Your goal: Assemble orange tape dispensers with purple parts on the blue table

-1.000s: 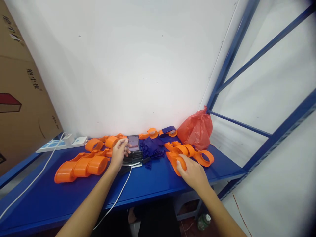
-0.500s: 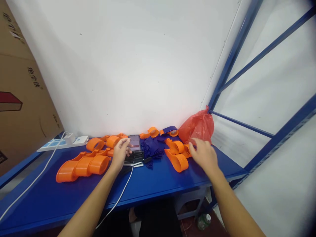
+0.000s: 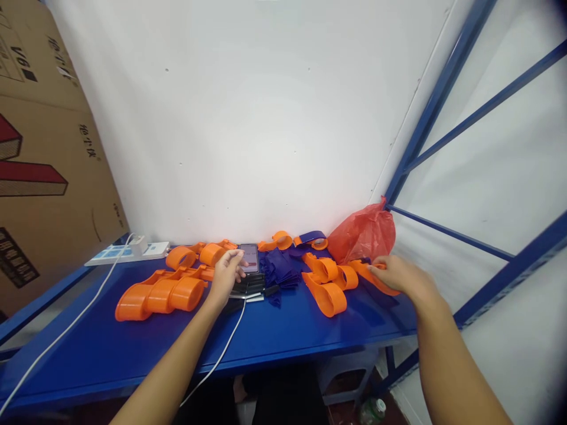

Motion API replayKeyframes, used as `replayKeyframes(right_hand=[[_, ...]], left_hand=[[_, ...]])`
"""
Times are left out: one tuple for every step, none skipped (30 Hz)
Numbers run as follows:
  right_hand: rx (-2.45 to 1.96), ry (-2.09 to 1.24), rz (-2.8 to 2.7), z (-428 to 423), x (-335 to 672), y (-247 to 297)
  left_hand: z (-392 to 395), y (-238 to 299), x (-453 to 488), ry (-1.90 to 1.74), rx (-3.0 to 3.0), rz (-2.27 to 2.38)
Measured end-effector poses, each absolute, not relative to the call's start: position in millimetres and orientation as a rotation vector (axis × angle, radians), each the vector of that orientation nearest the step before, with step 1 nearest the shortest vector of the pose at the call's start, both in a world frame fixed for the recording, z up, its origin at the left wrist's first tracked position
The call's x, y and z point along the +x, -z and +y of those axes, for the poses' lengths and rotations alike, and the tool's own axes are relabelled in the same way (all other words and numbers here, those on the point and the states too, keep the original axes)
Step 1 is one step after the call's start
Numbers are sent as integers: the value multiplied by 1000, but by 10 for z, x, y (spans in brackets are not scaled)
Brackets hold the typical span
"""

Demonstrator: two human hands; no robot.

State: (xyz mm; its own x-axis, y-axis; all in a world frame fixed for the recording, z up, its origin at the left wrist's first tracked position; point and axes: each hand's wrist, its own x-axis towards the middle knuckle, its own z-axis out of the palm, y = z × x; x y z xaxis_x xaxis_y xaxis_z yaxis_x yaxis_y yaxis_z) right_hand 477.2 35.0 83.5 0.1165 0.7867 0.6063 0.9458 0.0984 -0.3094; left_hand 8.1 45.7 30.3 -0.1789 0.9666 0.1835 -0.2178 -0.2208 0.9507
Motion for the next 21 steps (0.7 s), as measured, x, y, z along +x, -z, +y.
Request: replayKeyframes(right_hand=[[-1875,264,-1690,313,4703,-947],[-1944,295,-1647,270,4607,-1068],[-1912,349,-1627,221,4483,-1194],[-1837,402,-1629,170,4332,-1318],[-1768,459,-1632,116,4155,-1434],[-1715,508,-1643,64,3957,-1536],[-1674,535,-1672,15,3741,-1618],[-1644,541,-1722,-29,3511,-1675],[-1607,525,-1787,-64,3272,-1704],[-1538,476,-1857,-90,3031,-1704],[-1472,410,-1921,-107,2792,-1676],[-1415,355,-1962,-115,2561,-1622],[-1357,311,-2005,-116,2344,-1550],[-1300,269,-2062,-112,2145,-1466],[-1264,234,-2099,-106,1969,-1378],[-1257,205,-2122,-98,1818,-1294],[-1254,170,-2145,-88,1695,-1219],[-1237,119,-2170,-76,1598,-1156],[-1208,54,-2184,-58,1527,-1106],[-1165,-22,-2183,-32,1478,-1067],[-1116,-101,-2158,7,1450,-1035]], left_hand=[[456,-306,84,-1576,1099,1037],[455,-309,87,-1574,1104,1038],[453,-314,89,-1573,1108,1039],[451,-321,92,-1571,1111,1038],[446,-328,93,-1567,1113,1034],[439,-335,94,-1559,1113,1029],[431,-342,95,-1546,1116,1020],[421,-348,97,-1531,1125,1005],[410,-352,100,-1516,1139,984],[401,-354,105,-1504,1152,955],[394,-352,112,-1494,1159,918],[390,-348,121,-1495,1150,877],[392,-342,131,-1503,1121,837],[400,-334,139,-1520,1073,802],[412,-326,146,-1551,1012,772],[429,-319,149,-1594,949,748],[447,-314,147,-1638,893,731],[464,-312,141,-1676,848,725],[478,-313,131,-1701,819,732],[488,-316,119,-1714,815,756],[490,-322,106,-1707,827,790]])
